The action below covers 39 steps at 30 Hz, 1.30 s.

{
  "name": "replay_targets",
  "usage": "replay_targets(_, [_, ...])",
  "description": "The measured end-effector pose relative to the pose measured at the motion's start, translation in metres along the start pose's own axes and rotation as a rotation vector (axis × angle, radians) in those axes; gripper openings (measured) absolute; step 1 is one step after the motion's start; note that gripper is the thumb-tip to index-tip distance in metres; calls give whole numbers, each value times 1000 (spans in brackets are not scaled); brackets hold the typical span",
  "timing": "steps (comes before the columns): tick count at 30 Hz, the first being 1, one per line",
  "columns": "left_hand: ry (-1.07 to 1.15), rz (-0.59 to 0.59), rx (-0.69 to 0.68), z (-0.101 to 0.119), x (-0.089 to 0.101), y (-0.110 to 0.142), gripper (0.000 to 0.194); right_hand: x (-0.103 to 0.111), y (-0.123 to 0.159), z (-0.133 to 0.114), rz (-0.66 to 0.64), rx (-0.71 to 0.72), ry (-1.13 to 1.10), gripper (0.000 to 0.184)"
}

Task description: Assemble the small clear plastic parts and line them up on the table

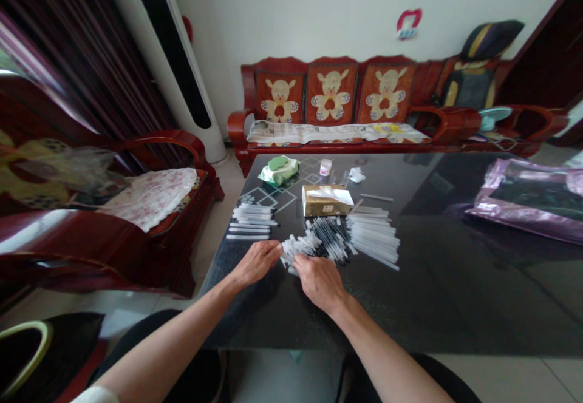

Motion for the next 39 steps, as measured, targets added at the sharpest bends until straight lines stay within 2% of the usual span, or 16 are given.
replay_targets(3, [3,-2,-26,0,-1,1,43,0,-2,2,-17,15,-129,30])
replay_targets(7, [133,-64,-116,3,-3,5,40,-8,-6,7,-152,66,-600,37])
replay_targets(11, [195,-98,-183,8,-1,7,33,-24,-5,10,-313,-5,-1033,37])
replay_targets(14, [127,-71,-220,13,2,8,35,-28,-3,8,-379,-21,-1138,38])
replay_targets(18, [51,-36,-194,14,4,7,40,-17,-5,5,-291,43,-968,38])
replay_targets(22, [21,-32,-90,9,1,4,42,-2,-4,2,-104,68,-467,38])
replay_targets(25, [33,-42,-24,5,-1,2,46,2,-1,-1,9,46,-73,31])
replay_targets(29, [86,-71,26,-2,-4,-2,47,1,3,-4,67,72,192,25])
replay_targets(34, [185,-140,106,-15,-9,-5,51,-1,3,-7,69,89,274,28])
replay_targets(36, [187,-157,104,-17,-11,-4,52,-2,2,-5,41,68,197,27])
replay_targets(39, [142,-122,7,-10,-8,1,46,-5,-1,2,-11,26,-65,33])
Point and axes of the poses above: each hand's wrist, its own y-axis away from the middle knuckle, its own x-axis out of the back of the hand, z = x × y, the point moved 6 cm from there along -y, towards the middle knuckle, and after that the axes turned 14 degrees about -z, right-handed, at the moved point
